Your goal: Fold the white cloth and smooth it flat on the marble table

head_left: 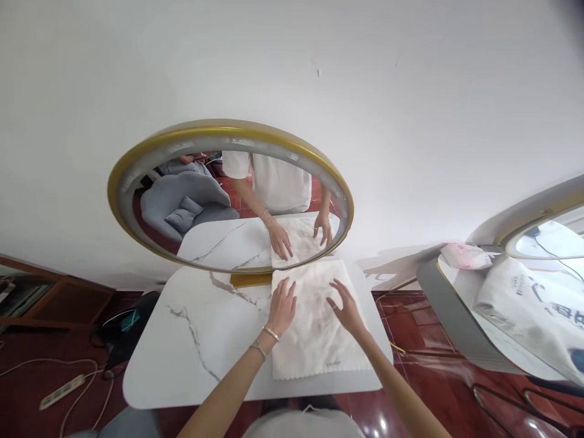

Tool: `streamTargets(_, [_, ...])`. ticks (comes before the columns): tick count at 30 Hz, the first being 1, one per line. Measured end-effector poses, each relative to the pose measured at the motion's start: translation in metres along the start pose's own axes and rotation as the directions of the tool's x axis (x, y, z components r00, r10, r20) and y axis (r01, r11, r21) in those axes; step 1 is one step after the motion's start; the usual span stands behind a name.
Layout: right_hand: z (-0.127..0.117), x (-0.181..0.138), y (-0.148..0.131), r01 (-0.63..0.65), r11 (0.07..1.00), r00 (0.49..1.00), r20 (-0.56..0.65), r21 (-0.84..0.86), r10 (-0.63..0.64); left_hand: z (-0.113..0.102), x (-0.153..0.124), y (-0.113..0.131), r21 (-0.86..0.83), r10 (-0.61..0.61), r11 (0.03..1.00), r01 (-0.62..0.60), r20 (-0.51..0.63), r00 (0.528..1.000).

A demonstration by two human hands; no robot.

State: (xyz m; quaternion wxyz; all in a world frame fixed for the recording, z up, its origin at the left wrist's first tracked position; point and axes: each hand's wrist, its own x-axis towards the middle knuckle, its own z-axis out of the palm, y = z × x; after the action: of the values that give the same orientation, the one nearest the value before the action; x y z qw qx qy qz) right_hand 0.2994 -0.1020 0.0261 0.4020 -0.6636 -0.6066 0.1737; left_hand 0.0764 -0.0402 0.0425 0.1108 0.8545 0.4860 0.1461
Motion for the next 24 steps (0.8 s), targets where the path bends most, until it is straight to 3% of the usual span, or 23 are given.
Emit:
streamTargets(3, [0.033,-0.003,0.007,0.110,0.975,0.992,0.079,-0.195,-0.096,0.029,0.007,-0.005,0.014,0.009,1.000,-0.009,-0.022,1.000])
streamTargets(7, [0.050,0.011,0.024,0.108,0.900,0.991,0.119,-0.421,-0.063,0.046,0.022,-0.010,0.053,-0.025,0.998,0.026,-0.024,0.999])
streamTargets(14, [0.024,0.006,0.059,0.131,0.856,0.990,0.111,-0.500,-0.086,0.058,0.043,0.010,0.054,-0.019,0.998,0.019,0.011,1.000])
streamTargets(24, [0.019,0.040,0.064,0.110,0.857,0.992,0.103,-0.504,-0.067,0.067,0.076,0.026,0.036,-0.142,0.989,0.143,-0.026,0.989])
